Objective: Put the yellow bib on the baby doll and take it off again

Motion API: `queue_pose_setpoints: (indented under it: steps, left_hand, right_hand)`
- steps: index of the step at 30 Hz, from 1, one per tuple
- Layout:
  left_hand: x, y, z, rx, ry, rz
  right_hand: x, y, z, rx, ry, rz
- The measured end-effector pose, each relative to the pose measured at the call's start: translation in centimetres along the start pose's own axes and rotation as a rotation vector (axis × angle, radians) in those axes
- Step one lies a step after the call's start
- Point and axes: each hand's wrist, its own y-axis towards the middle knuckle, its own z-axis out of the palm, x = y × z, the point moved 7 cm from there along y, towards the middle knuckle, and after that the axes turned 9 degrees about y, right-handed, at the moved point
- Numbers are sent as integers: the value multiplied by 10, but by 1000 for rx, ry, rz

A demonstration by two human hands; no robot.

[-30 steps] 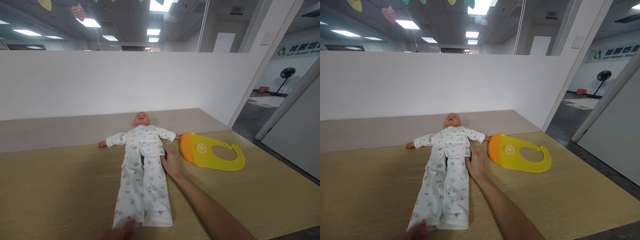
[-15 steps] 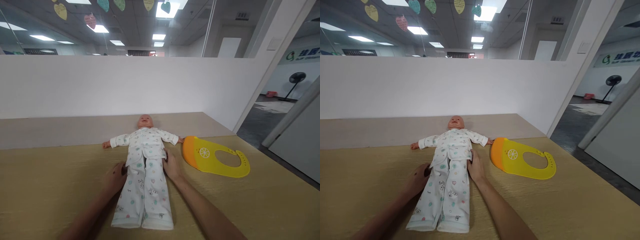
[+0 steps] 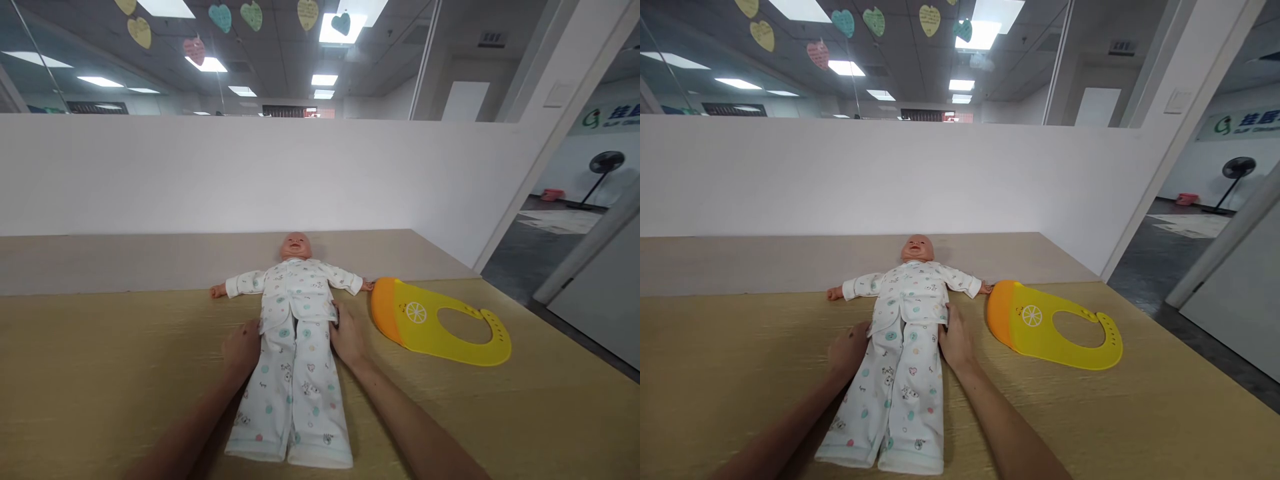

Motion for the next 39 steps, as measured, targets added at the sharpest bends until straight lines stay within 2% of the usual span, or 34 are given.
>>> queue_pose_setpoints:
  steps: [5,9,15,20,25,31,34,39]
  left_hand:
    - [-5,-2,-8,-87,-37,73]
    - [-3,-2,-12,-155,-14,102]
    - [8,2,-12,-179,-65,38]
    - [4,0,-11,-137,-32,20]
    - [0,2,-11,-167,10,5]
    - [8,3,-10,-149,-57,2]
    - [11,3,-10,-110,-46,15]
    - [24,3,-20,-107,29,-53]
  right_hand:
    - [4,0,-1,23,-117,14]
    - [8,0,-3,73,-311,46]
    - [14,-3,-7,124,-557,105]
    - [23,-8,-5,133,-565,118]
    - [22,-8,-4,133,-539,129]
    - [22,-7,-2,155,-542,99]
    - [20,-7,-3,141,-536,86]
    - [12,-5,-5,121,-565,91]
